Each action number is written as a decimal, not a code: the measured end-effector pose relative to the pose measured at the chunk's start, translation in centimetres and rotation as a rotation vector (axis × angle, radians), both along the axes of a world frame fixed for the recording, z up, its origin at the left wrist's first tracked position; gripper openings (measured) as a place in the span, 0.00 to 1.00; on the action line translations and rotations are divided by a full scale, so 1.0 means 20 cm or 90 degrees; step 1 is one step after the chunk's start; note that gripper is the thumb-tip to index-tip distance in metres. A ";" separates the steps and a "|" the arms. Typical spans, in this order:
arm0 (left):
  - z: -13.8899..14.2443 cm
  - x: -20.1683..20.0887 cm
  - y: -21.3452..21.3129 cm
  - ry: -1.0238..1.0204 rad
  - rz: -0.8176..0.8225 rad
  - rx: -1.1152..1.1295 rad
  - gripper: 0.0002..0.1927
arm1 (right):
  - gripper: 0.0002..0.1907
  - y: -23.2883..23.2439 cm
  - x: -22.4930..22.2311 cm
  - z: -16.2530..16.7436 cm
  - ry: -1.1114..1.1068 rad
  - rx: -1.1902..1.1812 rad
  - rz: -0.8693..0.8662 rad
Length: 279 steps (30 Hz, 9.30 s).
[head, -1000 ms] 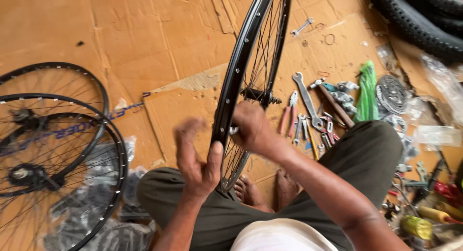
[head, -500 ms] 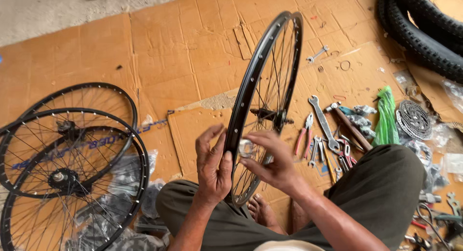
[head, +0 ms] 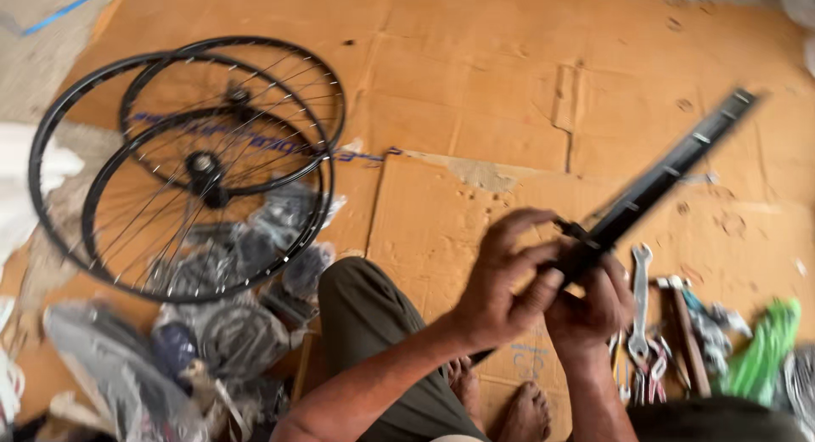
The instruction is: The person sits on the floor and applies a white substance to the rim of a bicycle wheel using a small container. They rotate the wheel to cover the rim surface. Afterward, they place the wheel onto a wooden truing stand to secure it for further work.
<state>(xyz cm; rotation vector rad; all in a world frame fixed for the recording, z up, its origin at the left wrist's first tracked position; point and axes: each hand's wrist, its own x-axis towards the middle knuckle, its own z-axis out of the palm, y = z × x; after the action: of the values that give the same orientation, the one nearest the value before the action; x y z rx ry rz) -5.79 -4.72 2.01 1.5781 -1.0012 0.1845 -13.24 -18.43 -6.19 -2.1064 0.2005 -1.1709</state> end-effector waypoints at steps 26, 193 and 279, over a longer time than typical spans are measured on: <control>-0.07 -0.08 -0.02 0.233 -0.146 -0.010 0.15 | 0.15 -0.24 0.01 0.20 0.024 0.570 0.364; 0.02 -0.21 -0.03 0.065 -0.091 0.059 0.17 | 0.18 -0.25 -0.25 0.31 0.146 0.286 0.447; -0.16 -0.20 0.07 0.217 -0.055 0.016 0.14 | 0.10 -0.17 -0.17 0.18 -0.020 0.364 0.297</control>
<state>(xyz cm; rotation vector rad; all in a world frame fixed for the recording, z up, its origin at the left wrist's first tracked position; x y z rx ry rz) -9.82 -3.33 -1.24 1.5217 -0.8029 -0.1537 -16.65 -21.78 -2.58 -1.5188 0.0180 -0.7522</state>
